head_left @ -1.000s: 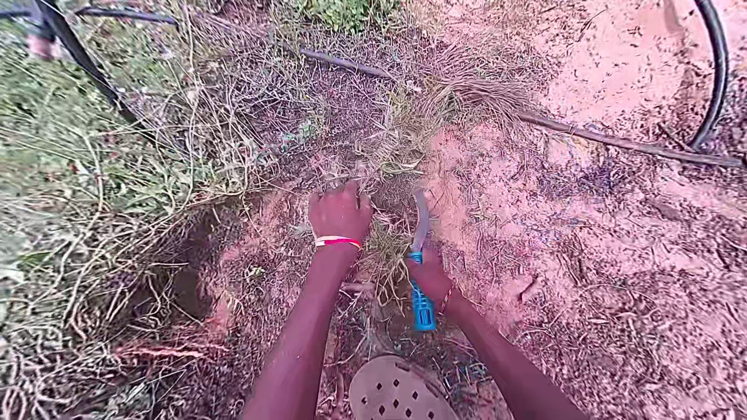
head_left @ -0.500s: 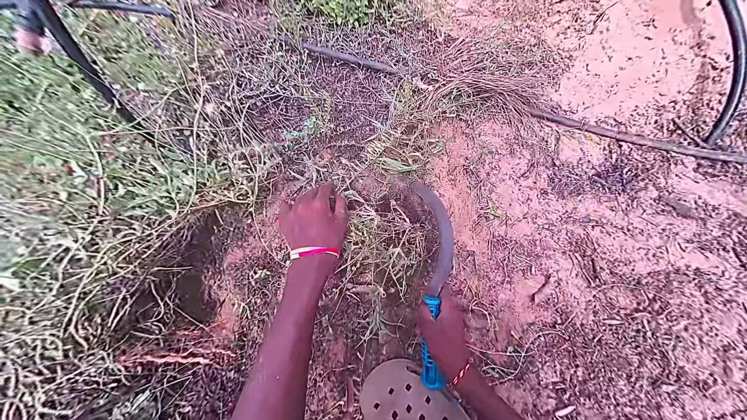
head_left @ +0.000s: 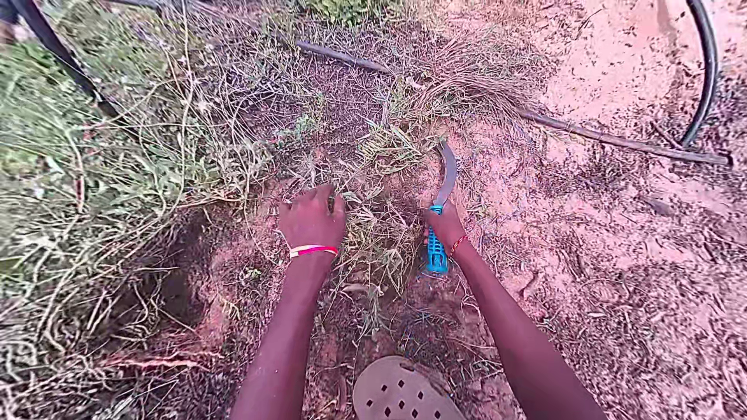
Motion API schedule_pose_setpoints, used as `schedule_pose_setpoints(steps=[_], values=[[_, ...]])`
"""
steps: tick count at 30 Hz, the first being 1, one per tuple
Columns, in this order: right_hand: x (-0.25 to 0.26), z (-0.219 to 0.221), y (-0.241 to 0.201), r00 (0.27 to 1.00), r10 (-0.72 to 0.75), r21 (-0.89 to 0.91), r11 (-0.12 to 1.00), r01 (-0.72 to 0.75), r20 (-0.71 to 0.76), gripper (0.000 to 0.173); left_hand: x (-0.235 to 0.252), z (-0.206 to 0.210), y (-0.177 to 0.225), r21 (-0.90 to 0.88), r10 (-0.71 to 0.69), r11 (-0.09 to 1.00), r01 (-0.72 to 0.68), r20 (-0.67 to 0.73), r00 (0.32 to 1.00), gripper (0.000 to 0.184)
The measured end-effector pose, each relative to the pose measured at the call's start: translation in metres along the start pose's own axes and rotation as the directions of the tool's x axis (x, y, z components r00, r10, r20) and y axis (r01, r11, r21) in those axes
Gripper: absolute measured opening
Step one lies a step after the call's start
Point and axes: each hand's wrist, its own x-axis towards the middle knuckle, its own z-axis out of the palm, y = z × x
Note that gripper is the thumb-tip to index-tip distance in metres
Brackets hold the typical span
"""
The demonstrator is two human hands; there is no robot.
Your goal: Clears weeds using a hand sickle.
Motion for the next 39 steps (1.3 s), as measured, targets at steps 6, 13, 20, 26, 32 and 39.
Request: schedule_pose_setpoints(steps=[6,13,20,26,32,39], values=[[-0.036,-0.006,0.015,0.999,0.039,-0.122,0.992,-0.037,0.011,0.043,-0.002,-0.008,0.001,0.01,-0.002,1.0,0.002,-0.014,1.0,0.034],[-0.172,-0.021,0.126,0.997,-0.066,-0.353,0.934,0.051,-0.031,0.062,-0.001,0.007,0.004,-0.016,0.027,1.0,-0.026,0.088,0.996,0.039],[-0.151,-0.055,0.116,0.784,-0.53,-0.613,0.748,0.253,-0.323,0.049,-0.009,0.028,0.017,0.049,0.021,0.998,-0.05,0.477,0.879,0.065],[-0.122,-0.082,0.101,0.784,-0.464,-0.456,0.85,0.263,-0.412,0.045,-0.023,0.042,0.031,0.069,0.018,0.996,-0.053,0.441,0.897,0.06],[-0.095,-0.073,0.06,0.881,-0.175,0.257,0.915,0.31,-0.44,0.036,-0.037,0.054,0.025,-0.099,0.203,0.974,-0.201,0.008,0.979,0.055],[-0.016,-0.068,0.022,0.97,0.017,0.463,0.881,0.1,-0.241,0.02,-0.042,0.066,0.049,-0.031,0.131,0.991,-0.128,0.345,0.929,0.062]])
